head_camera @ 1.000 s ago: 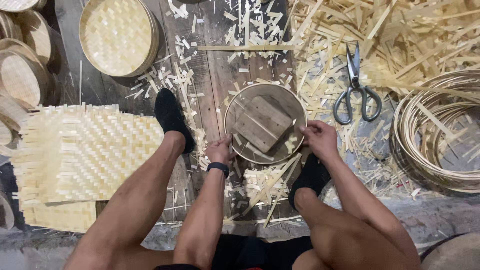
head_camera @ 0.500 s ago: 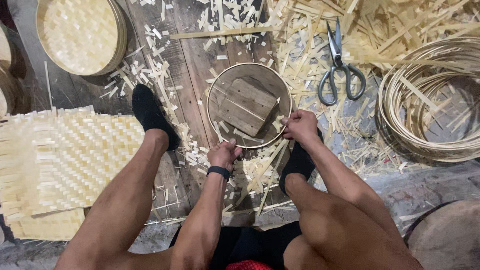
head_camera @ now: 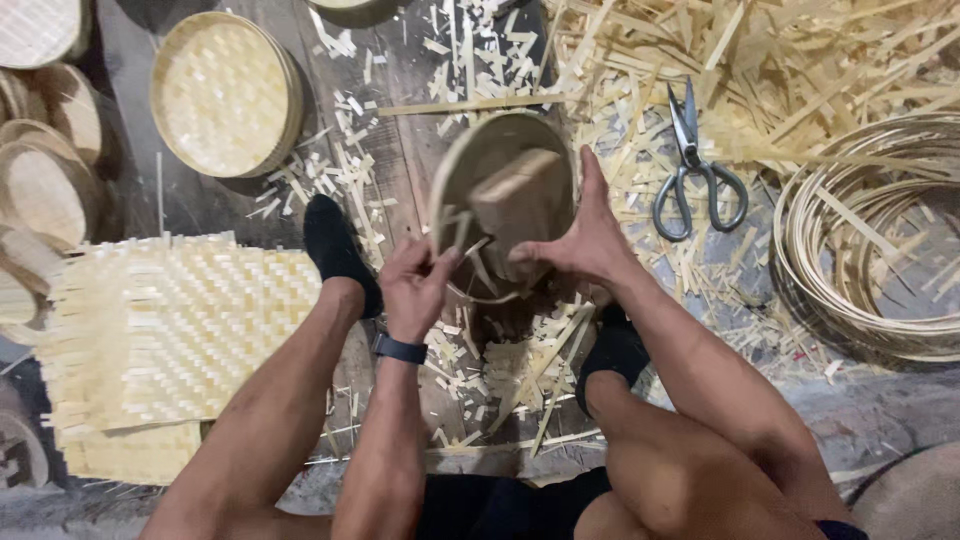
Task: The person constructs a bamboo steamer or basket by trimming a woven bamboo sheet with shears, fitting it into a circular bamboo frame, and securing the edges.
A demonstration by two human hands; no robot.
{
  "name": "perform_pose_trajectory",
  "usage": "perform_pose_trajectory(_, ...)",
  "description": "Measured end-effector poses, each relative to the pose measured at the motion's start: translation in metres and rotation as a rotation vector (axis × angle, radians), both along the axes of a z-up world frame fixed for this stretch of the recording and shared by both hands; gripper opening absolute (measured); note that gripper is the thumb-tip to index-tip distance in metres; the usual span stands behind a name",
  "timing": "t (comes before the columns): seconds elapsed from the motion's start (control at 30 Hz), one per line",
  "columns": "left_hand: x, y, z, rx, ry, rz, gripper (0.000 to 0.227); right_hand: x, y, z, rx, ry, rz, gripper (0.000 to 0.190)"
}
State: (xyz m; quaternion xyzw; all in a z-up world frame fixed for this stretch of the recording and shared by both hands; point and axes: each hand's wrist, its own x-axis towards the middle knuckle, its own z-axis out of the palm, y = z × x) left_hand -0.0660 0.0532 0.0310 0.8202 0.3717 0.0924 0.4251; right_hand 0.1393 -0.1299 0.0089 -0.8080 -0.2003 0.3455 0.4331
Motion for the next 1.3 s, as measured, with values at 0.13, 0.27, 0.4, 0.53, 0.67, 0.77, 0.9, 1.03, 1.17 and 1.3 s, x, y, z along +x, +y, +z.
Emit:
perform_pose_trajectory(0.13,0.036,-0.030,0.038,0.142,-0.212,-0.134,0.043,-0.006,0.004,-0.002,0.107,0.134,-0.139,0.170)
perform_pose_trajectory(0.27,0.050,-0.055,0.038,0.022,-0.375,-0.171,0.056,-0.024,-0.008,-0.016,0.266,0.014,-0.244,0.153)
perform_pose_trajectory(0.4,0.042,-0.050,0.001,0.152,-0.336,-0.138,0.054,-0.014,-0.037,-0.023,0.295,0.136,-0.181,0.151)
perform_pose_trajectory(0.53,0.034,0.009,-0.049,0.072,-0.139,0.145,0.044,-0.012,-0.106,-0.051,0.579,0.469,-0.162,0.123)
perform_pose_trajectory(0.67,0.018,0.081,-0.041,0.386,-0.146,0.268,0.039,-0.042,-0.152,-0.101,1.124,1.005,-0.237,0.101)
perform_pose_trajectory(0.77,0.009,0.110,-0.006,-0.196,-0.277,0.555,0.038,-0.066,-0.158,-0.134,0.846,1.008,-0.480,0.101)
perform_pose_trajectory(0.9,0.010,0.133,0.002,-0.403,-0.356,0.571,0.029,-0.084,-0.103,-0.148,0.848,0.950,-0.377,0.108)
perform_pose_trajectory(1.03,0.008,0.139,-0.017,-0.599,-0.359,0.626,0.020,-0.067,-0.085,-0.100,0.636,1.002,-0.434,0.084)
perform_pose_trajectory(1.17,0.008,0.131,-0.050,-0.745,-0.320,0.591,0.022,-0.067,-0.094,-0.068,0.106,0.347,-0.325,0.045)
perform_pose_trajectory(1.3,0.010,0.121,-0.098,-0.793,-0.247,0.511,0.024,-0.088,-0.112,-0.054,0.021,-0.346,-0.196,0.016)
